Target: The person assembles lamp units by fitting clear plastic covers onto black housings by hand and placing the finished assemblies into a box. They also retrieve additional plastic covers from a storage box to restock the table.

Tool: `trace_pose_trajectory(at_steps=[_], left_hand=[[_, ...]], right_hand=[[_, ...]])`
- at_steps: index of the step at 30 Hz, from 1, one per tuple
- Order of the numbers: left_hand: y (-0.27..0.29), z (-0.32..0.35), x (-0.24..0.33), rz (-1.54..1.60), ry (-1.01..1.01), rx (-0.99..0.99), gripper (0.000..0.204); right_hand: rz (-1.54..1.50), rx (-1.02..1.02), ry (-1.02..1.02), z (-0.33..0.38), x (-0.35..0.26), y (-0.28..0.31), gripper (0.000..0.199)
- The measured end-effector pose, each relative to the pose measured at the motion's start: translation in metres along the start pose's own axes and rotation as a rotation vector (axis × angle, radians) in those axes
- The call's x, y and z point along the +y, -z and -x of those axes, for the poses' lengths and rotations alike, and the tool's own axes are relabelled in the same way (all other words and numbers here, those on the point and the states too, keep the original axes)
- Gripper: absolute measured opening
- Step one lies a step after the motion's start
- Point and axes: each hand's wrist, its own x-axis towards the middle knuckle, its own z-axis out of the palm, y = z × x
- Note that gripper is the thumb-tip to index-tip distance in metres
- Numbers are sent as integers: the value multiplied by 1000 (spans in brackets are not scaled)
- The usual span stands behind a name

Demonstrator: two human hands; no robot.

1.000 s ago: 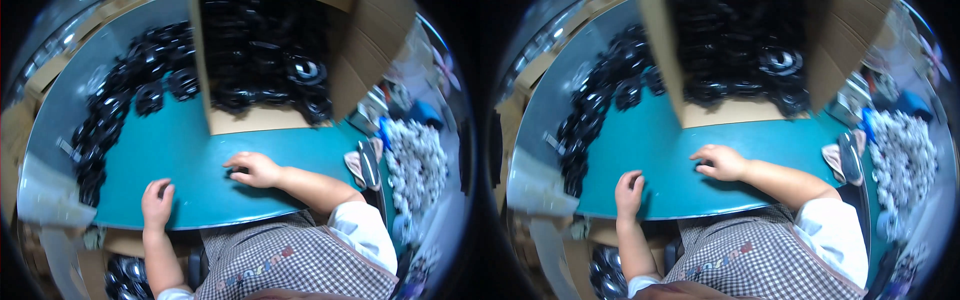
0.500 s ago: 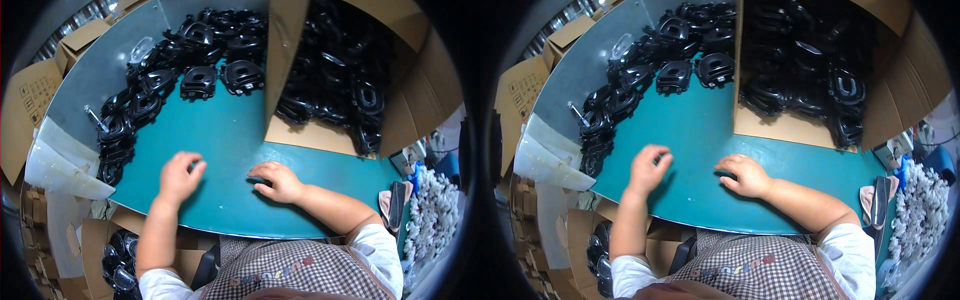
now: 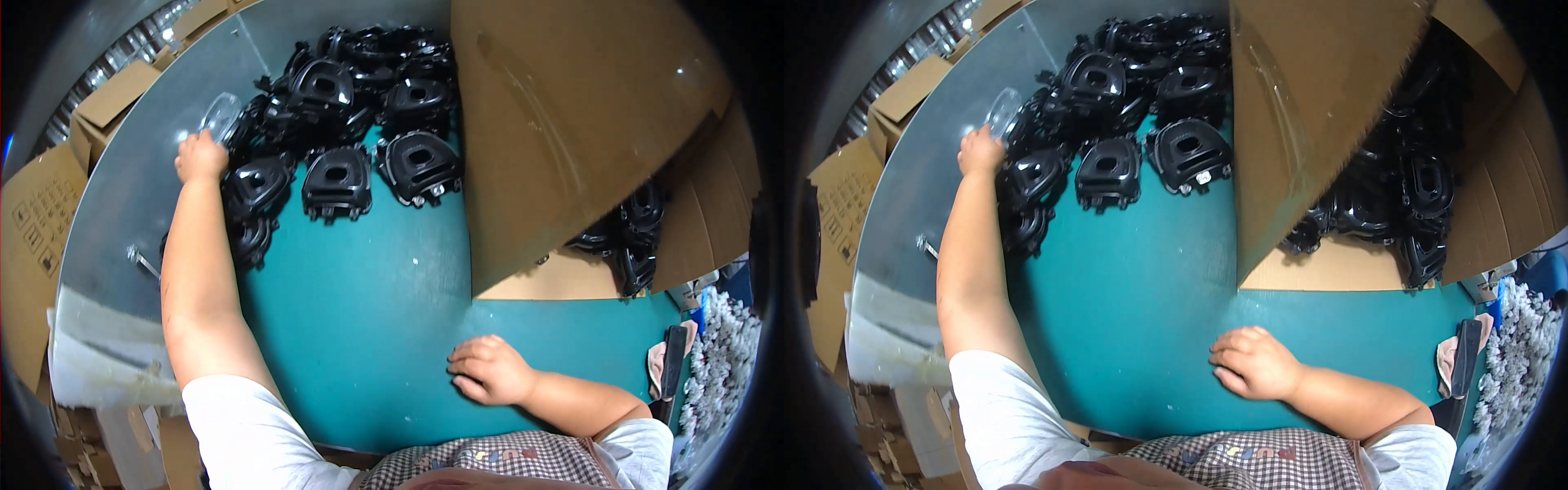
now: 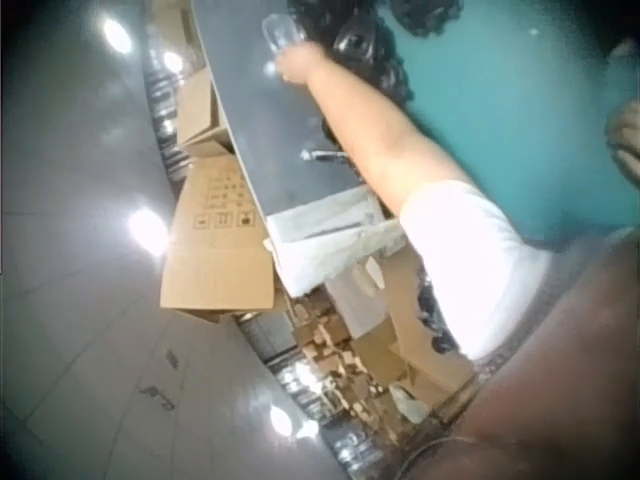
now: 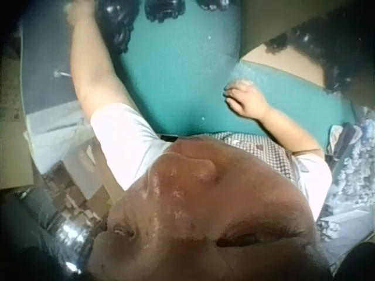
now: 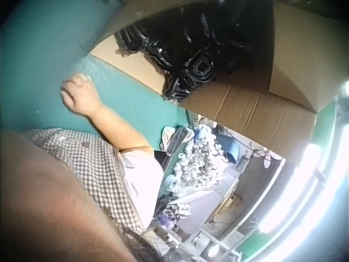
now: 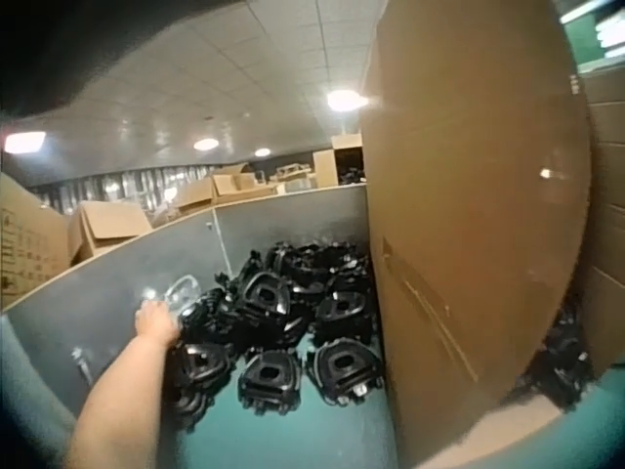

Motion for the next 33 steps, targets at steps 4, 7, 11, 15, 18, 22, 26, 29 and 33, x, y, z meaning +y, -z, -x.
trace_pose_trajectory(at_steps=[4, 7, 11, 15, 18, 22, 26, 29, 33], left_hand=[[-33, -36, -2, -234, 49, -152, 37], [-28, -45, 1, -163, 70, -184, 37], [-20, -31, -18, -59, -128, -176, 29], [-4, 43, -22, 315, -273, -143, 25], [43, 108, -16, 579, -471, -307, 27], [108, 209, -20, 798, -593, -194, 25], [141, 305, -21, 1024, -848, -459, 21], [149, 363, -24, 1324, -709, -991, 31], [112, 419, -14, 1463, -335, -379, 73]], right_hand=[[-25, 6, -6, -3, -1, -1, 16], [1, 16, -12, -8, -1, 2, 15], [16, 15, 8, -5, -7, 5, 14], [-18, -2, 5, -8, -1, -5, 14], [-21, 51, 23, 1, -2, -5, 12], [-28, 151, 58, 5, -5, -5, 33], [17, 467, 97, -17, -44, 14, 57], [138, 426, 264, -38, -72, 22, 51], [-320, 12, 102, -40, -71, -14, 30]])
